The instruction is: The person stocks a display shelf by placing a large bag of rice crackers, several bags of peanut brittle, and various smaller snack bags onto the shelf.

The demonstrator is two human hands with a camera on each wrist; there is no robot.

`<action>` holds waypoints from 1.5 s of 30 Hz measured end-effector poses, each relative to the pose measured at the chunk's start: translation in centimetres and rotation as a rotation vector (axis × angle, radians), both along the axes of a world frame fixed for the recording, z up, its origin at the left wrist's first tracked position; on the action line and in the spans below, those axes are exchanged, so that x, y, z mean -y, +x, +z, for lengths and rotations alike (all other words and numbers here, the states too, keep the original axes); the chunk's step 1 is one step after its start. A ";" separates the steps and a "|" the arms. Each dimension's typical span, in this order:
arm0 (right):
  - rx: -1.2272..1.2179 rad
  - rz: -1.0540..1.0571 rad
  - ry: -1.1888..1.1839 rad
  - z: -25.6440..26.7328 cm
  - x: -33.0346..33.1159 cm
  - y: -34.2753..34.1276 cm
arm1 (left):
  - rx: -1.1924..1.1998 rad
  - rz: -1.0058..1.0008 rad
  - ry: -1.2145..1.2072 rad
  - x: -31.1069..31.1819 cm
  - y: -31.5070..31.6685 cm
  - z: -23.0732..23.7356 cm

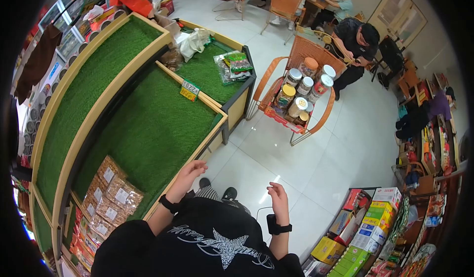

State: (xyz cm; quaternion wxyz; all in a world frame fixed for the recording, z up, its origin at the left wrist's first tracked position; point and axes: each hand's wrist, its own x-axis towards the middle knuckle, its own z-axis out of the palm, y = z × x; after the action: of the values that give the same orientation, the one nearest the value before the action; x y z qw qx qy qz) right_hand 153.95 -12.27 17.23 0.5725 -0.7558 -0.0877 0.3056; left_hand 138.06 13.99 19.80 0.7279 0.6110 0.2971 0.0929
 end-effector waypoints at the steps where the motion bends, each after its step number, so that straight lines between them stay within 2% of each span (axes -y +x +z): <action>1: -0.012 -0.023 -0.008 -0.3 0.3 -0.2 | 0.009 -0.024 0.013 -0.1 0.7 -0.2; 5: -0.140 -0.026 -0.004 -0.3 0.3 -0.4 | -0.019 -0.037 0.003 -0.3 3.5 0.8; 12: -0.164 -0.095 0.074 1.5 -2.4 4.1 | 0.010 -0.055 -0.055 -2.6 7.9 -0.3; 17: -0.193 -0.107 0.199 2.9 -7.0 9.7 | 0.076 -0.009 -0.017 -7.3 12.1 -1.7; 21: -0.147 -0.022 0.213 4.4 -11.6 14.3 | 0.110 0.085 -0.024 -11.2 15.9 1.4; 25: -0.099 0.020 0.213 4.6 -15.5 17.8 | 0.129 0.073 0.038 -15.1 18.9 1.2; 30: -0.213 0.022 0.225 3.6 -18.9 20.2 | 0.085 0.082 0.001 -17.7 21.3 -0.1; 34: -0.251 0.176 0.115 1.3 -21.7 22.4 | 0.098 0.128 -0.005 -18.6 22.2 -1.3; 36: -0.339 0.317 0.088 0.2 -23.6 24.4 | 0.043 0.195 -0.035 -18.9 22.5 -1.4; 40: -0.333 0.483 0.032 -0.4 -29.3 29.6 | -0.004 0.374 -0.043 -20.2 23.5 -2.0; 42: -0.379 0.572 0.115 -1.6 -32.4 33.1 | -0.024 0.451 -0.039 -20.8 24.6 -1.2; 45: -0.563 0.544 0.195 -1.5 -37.2 37.7 | -0.084 0.529 -0.022 -22.9 27.4 -0.3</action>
State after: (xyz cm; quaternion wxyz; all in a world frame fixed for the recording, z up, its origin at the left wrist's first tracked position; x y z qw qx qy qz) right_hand 191.68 24.89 15.73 0.5414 -0.5336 -0.1530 0.6314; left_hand 165.50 36.89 19.55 0.6718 0.5075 0.4775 0.2511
